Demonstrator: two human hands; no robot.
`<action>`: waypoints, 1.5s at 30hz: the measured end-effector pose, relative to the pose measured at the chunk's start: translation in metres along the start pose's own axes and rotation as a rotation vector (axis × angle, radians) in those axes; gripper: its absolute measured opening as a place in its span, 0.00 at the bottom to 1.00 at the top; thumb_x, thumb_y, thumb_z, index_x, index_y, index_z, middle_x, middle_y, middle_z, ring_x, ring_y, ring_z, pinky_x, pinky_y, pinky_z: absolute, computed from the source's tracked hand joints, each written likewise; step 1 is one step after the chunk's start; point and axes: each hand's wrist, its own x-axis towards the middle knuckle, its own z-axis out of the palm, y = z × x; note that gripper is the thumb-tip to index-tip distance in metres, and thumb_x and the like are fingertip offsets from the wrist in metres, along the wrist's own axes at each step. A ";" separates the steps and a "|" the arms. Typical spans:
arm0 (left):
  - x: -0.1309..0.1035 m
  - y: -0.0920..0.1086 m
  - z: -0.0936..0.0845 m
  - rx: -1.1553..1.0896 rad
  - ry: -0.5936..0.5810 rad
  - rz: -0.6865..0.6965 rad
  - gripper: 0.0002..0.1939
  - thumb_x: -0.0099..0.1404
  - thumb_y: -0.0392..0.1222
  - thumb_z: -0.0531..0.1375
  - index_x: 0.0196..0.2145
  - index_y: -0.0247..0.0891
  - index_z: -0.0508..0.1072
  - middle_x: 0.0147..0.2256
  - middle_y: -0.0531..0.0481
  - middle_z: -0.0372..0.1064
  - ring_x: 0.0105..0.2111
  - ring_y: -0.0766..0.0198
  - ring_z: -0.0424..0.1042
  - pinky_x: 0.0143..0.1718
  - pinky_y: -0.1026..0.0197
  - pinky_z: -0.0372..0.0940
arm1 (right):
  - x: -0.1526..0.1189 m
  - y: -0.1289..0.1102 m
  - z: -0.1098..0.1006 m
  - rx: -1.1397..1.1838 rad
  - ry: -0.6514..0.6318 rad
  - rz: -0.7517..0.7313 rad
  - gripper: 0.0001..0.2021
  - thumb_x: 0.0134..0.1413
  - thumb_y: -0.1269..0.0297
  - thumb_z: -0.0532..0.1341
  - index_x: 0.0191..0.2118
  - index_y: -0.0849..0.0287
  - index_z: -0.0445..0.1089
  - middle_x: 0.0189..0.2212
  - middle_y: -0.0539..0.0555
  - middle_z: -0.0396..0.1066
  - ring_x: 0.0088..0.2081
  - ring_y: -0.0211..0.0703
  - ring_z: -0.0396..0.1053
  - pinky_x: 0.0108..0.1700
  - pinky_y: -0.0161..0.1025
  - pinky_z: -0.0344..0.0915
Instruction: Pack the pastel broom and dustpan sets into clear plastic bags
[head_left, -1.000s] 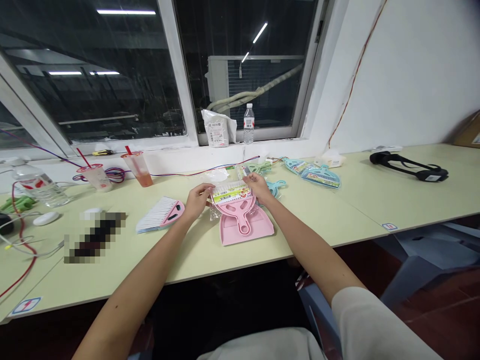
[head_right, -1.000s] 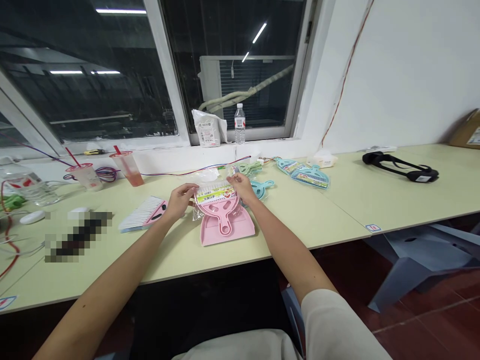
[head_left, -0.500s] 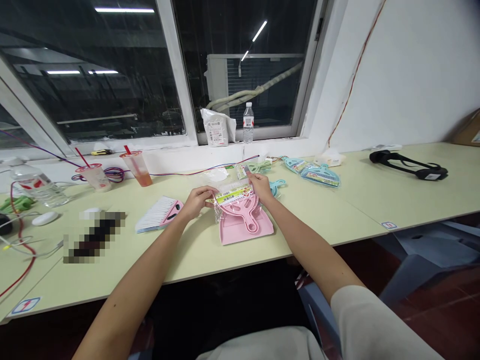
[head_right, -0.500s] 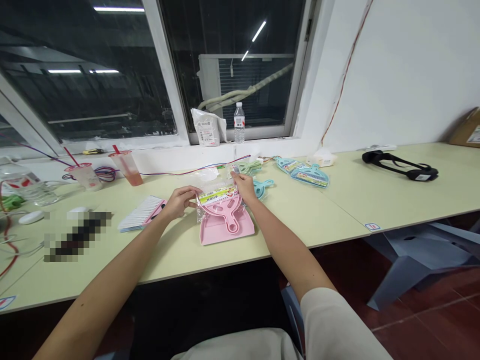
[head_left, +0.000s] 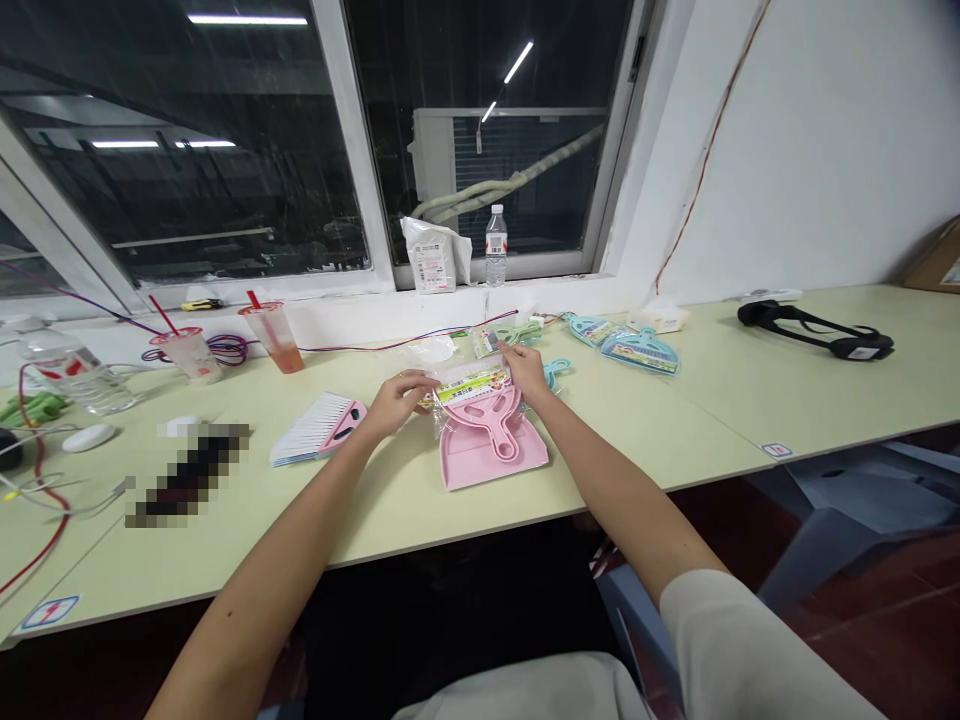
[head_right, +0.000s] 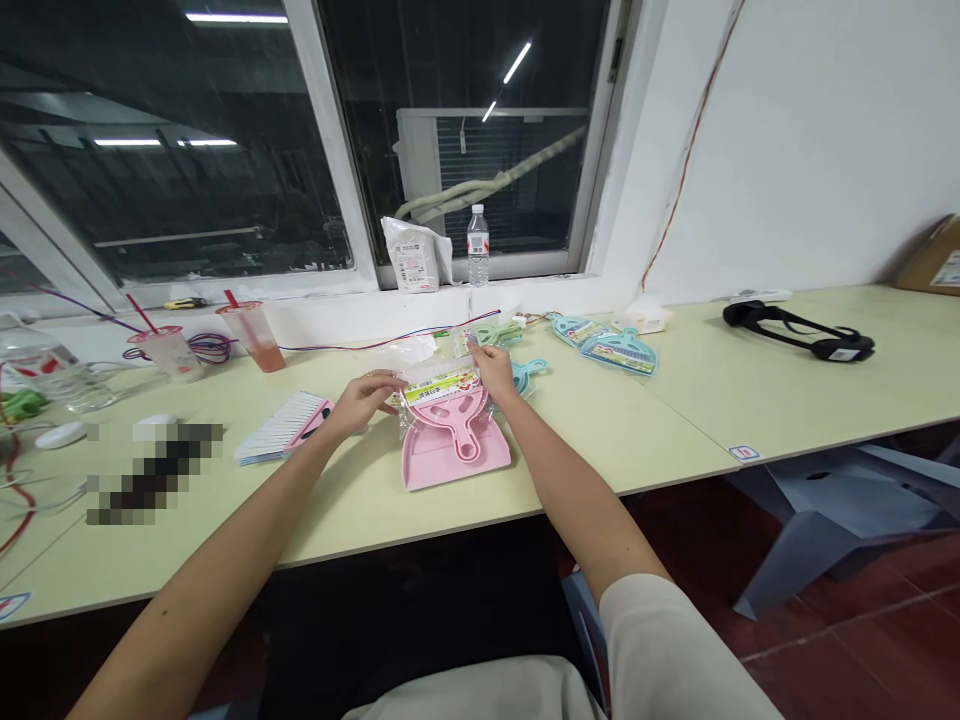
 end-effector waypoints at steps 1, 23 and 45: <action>0.000 0.002 -0.001 -0.028 -0.027 -0.007 0.15 0.63 0.48 0.64 0.41 0.40 0.85 0.50 0.39 0.71 0.48 0.48 0.74 0.33 0.53 0.80 | 0.001 0.000 -0.001 0.001 -0.007 0.015 0.30 0.50 0.35 0.65 0.17 0.54 0.59 0.16 0.46 0.51 0.22 0.37 0.49 0.29 0.40 0.52; 0.003 -0.003 0.006 -0.190 -0.032 -0.031 0.19 0.60 0.57 0.70 0.36 0.37 0.79 0.35 0.47 0.72 0.33 0.63 0.72 0.30 0.60 0.77 | 0.004 0.001 -0.005 0.107 -0.126 0.315 0.30 0.44 0.33 0.69 0.20 0.54 0.60 0.13 0.43 0.49 0.18 0.35 0.49 0.22 0.37 0.47; 0.001 0.014 -0.002 -0.409 -0.025 -0.128 0.23 0.58 0.42 0.65 0.52 0.39 0.79 0.45 0.43 0.73 0.42 0.55 0.74 0.39 0.53 0.76 | -0.001 -0.006 0.002 0.059 -0.103 0.148 0.29 0.47 0.34 0.66 0.18 0.54 0.60 0.15 0.45 0.51 0.20 0.36 0.48 0.25 0.38 0.48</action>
